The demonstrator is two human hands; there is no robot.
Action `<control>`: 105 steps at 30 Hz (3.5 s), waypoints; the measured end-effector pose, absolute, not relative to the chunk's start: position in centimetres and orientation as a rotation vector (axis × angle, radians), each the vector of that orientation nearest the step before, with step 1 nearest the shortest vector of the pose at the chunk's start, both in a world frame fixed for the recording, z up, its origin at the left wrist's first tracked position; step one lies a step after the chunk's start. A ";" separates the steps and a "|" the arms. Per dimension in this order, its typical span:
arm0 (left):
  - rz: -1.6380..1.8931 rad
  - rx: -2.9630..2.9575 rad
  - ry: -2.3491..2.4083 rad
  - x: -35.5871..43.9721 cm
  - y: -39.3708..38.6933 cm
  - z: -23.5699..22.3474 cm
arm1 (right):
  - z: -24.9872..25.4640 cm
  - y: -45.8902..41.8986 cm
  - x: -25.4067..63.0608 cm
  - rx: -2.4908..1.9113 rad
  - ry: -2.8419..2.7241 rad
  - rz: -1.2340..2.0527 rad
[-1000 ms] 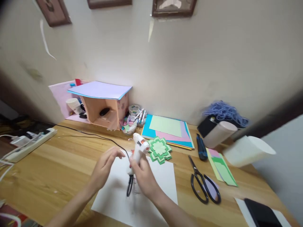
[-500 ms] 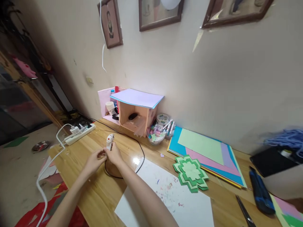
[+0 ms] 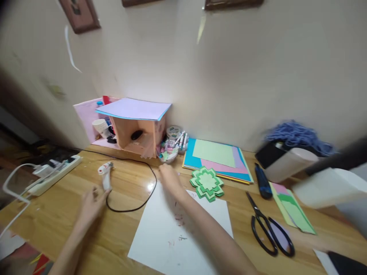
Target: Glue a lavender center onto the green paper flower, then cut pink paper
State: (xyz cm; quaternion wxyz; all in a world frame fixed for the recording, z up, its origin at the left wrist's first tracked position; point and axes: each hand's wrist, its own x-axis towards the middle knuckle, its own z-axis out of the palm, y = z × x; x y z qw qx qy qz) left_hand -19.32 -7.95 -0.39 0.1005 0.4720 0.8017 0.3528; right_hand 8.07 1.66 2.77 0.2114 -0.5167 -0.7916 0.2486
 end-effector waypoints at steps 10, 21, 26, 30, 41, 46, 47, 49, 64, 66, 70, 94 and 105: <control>1.169 1.709 1.885 -5.7 -6.6 4.3 | 1.4 4.2 13.8 -1.930 -2.142 0.372; 1.079 1.766 1.715 -0.5 -5.6 3.0 | 1.6 3.4 14.2 -1.715 -1.961 0.569; 1.035 1.937 1.466 3.3 -5.0 2.9 | 4.2 1.9 18.9 -1.614 -1.813 0.614; 0.894 2.142 1.162 7.3 -4.6 2.3 | 5.2 0.7 24.8 -1.566 -1.540 0.711; 0.830 2.488 0.824 10.7 -4.3 -0.9 | 2.4 0.4 27.7 -1.800 -1.630 0.666; 0.772 2.519 0.820 10.7 -4.2 -1.4 | 2.4 0.4 27.6 -1.850 -1.708 0.641; 0.764 2.522 0.822 10.7 -4.2 -1.4 | 2.4 0.4 27.5 -1.858 -1.720 0.631; 0.754 2.525 0.822 10.7 -4.2 -1.5 | 2.5 0.3 27.4 -1.873 -1.740 0.597; 0.740 2.561 0.828 10.7 -4.1 -1.8 | 2.2 0.4 27.2 -1.849 -1.831 0.408; 0.743 2.571 0.827 10.7 -4.1 -1.9 | 2.1 0.2 27.4 -1.802 -1.837 0.363; 0.774 2.573 0.817 10.8 -4.1 -2.0 | 1.2 -1.6 28.0 -1.573 -1.908 0.146; 0.768 2.573 0.828 10.9 -3.9 -2.4 | -2.3 -4.3 28.5 -1.321 -2.185 0.119; 0.769 2.579 0.822 10.9 -4.0 -2.1 | -2.3 -4.5 28.7 -1.336 -2.129 0.117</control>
